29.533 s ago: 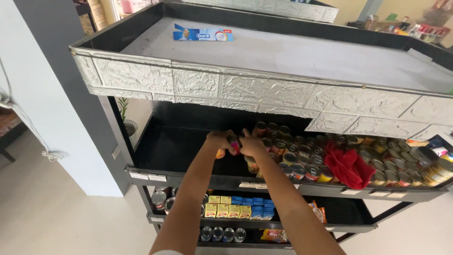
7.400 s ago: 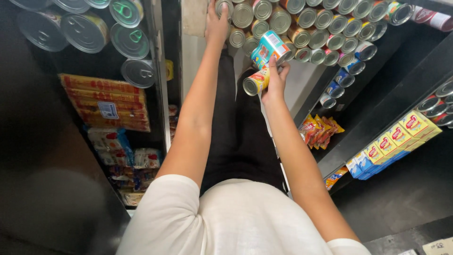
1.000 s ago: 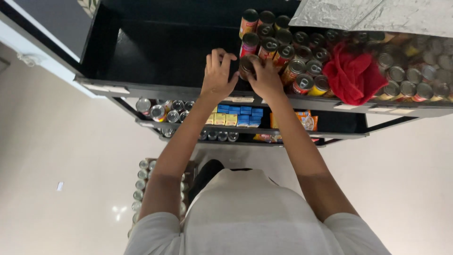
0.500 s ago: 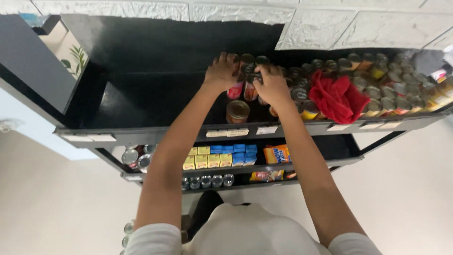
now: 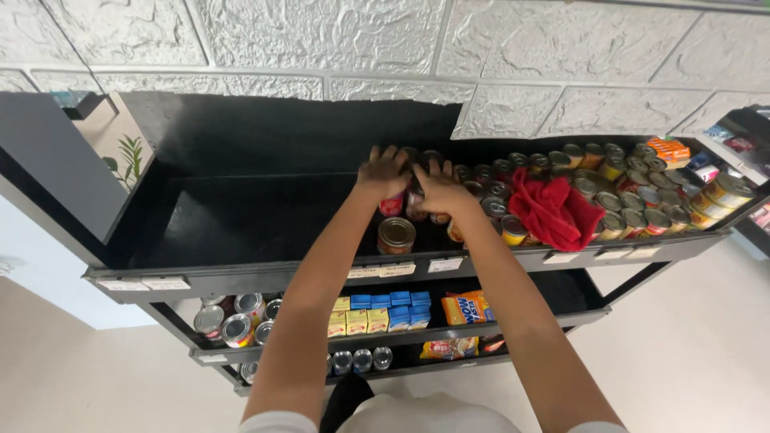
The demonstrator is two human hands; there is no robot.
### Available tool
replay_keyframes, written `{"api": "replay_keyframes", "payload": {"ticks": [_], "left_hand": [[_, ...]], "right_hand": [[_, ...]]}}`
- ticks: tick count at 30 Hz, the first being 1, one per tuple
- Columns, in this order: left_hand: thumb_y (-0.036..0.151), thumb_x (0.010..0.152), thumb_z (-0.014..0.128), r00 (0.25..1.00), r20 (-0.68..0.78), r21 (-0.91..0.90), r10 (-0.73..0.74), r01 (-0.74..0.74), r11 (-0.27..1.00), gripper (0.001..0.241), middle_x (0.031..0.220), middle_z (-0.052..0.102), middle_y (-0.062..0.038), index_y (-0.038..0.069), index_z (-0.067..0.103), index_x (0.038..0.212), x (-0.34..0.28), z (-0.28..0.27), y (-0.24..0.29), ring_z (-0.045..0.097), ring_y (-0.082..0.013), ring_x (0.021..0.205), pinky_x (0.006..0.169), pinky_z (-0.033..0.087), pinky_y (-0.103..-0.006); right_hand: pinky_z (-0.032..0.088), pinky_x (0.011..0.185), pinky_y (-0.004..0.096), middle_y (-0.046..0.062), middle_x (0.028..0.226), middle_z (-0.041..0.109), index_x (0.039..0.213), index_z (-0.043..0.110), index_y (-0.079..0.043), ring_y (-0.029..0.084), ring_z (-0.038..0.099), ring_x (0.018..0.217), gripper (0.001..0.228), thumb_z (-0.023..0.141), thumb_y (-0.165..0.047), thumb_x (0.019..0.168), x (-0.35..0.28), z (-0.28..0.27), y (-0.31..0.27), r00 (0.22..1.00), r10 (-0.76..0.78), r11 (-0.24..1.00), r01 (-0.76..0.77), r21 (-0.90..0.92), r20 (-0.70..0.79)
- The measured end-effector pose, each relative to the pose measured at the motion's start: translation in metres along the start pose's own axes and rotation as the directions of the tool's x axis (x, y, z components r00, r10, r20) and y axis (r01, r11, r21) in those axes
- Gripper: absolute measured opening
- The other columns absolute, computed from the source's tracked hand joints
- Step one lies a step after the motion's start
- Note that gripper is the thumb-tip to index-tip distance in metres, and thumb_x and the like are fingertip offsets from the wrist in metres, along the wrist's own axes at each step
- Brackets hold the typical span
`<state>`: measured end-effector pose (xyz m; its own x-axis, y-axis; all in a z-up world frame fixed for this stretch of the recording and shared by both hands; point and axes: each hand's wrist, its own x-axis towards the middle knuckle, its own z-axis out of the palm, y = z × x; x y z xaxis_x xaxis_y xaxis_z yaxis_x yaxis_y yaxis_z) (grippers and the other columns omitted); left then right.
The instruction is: Organizing and restocking canned goods on retail shelves, including wiping down the shelf area.
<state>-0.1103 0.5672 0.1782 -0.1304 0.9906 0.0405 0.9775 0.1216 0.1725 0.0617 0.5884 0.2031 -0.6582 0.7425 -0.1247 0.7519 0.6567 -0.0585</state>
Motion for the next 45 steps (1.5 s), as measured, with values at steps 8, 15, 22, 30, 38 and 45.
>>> {"api": "replay_keyframes", "payload": {"ticks": [8,15,22,30,38,45], "left_hand": [[0.049,0.103,0.032,1.000,0.020,0.018,0.020,-0.021,1.000,0.061,0.169,0.020,0.002,0.029,0.026,0.160,-0.003,-0.001,0.004,0.020,-0.0378,0.154,0.117,0.039,-0.0525],[0.049,0.101,0.033,0.999,-0.048,-0.081,0.010,-0.014,0.997,0.063,0.169,0.021,-0.003,0.022,0.026,0.158,0.009,0.010,0.010,0.019,-0.0414,0.155,0.123,0.026,-0.0608],[0.072,0.091,0.038,0.996,-0.048,-0.129,-0.072,0.066,0.990,0.087,0.171,0.020,-0.002,0.021,0.023,0.160,0.002,-0.003,0.016,0.017,-0.0380,0.156,0.117,0.033,-0.0651],[0.069,0.090,0.046,0.981,-0.026,-0.184,-0.191,0.183,0.966,0.082,0.165,0.015,-0.002,0.026,0.029,0.157,-0.006,-0.013,0.017,0.012,-0.0392,0.152,0.114,0.037,-0.0631],[0.067,0.096,0.036,0.978,0.033,-0.200,-0.208,0.210,0.957,0.081,0.153,0.047,-0.010,0.026,0.019,0.164,0.008,0.008,-0.001,0.002,-0.0471,0.155,0.115,0.039,-0.0546],[0.057,0.099,0.041,0.995,0.002,-0.386,-0.102,0.094,0.917,0.056,0.162,0.028,0.003,0.033,0.050,0.148,-0.022,-0.018,-0.006,0.007,-0.0401,0.154,0.122,0.021,-0.0619]], "right_hand": [[0.007,0.125,0.063,0.025,0.171,0.000,0.167,0.000,-0.020,0.053,-0.003,0.154,0.118,0.071,-0.060,0.083,-0.028,-0.033,-0.008,0.978,-0.009,0.970,-0.043,0.240,0.210],[0.009,0.126,0.059,0.021,0.172,0.000,0.167,-0.010,-0.021,0.044,0.002,0.157,0.141,0.066,-0.088,0.068,-0.070,-0.093,-0.047,0.932,0.054,0.983,-0.112,0.143,0.360],[0.021,0.124,0.060,0.018,0.161,0.025,0.143,0.040,-0.021,0.043,0.019,0.153,0.079,0.059,-0.072,0.086,0.046,-0.015,0.039,0.998,0.021,0.906,-0.044,0.420,0.060],[0.041,0.114,0.056,0.011,0.167,0.021,0.158,0.036,-0.032,0.037,0.039,0.148,0.079,0.014,-0.080,0.099,0.082,0.006,0.022,0.946,0.312,0.885,-0.257,0.388,-0.085],[0.049,0.103,0.053,0.016,0.157,0.031,0.139,0.046,-0.033,0.045,0.057,0.130,0.043,0.028,-0.054,0.105,0.044,-0.007,-0.011,0.927,0.322,0.910,-0.247,0.332,-0.193],[0.043,0.113,0.053,0.012,0.169,0.019,0.154,0.039,-0.028,0.040,0.047,0.142,0.059,0.020,-0.057,0.106,0.038,-0.011,-0.013,0.954,0.272,0.927,-0.223,0.303,-0.129]]}}
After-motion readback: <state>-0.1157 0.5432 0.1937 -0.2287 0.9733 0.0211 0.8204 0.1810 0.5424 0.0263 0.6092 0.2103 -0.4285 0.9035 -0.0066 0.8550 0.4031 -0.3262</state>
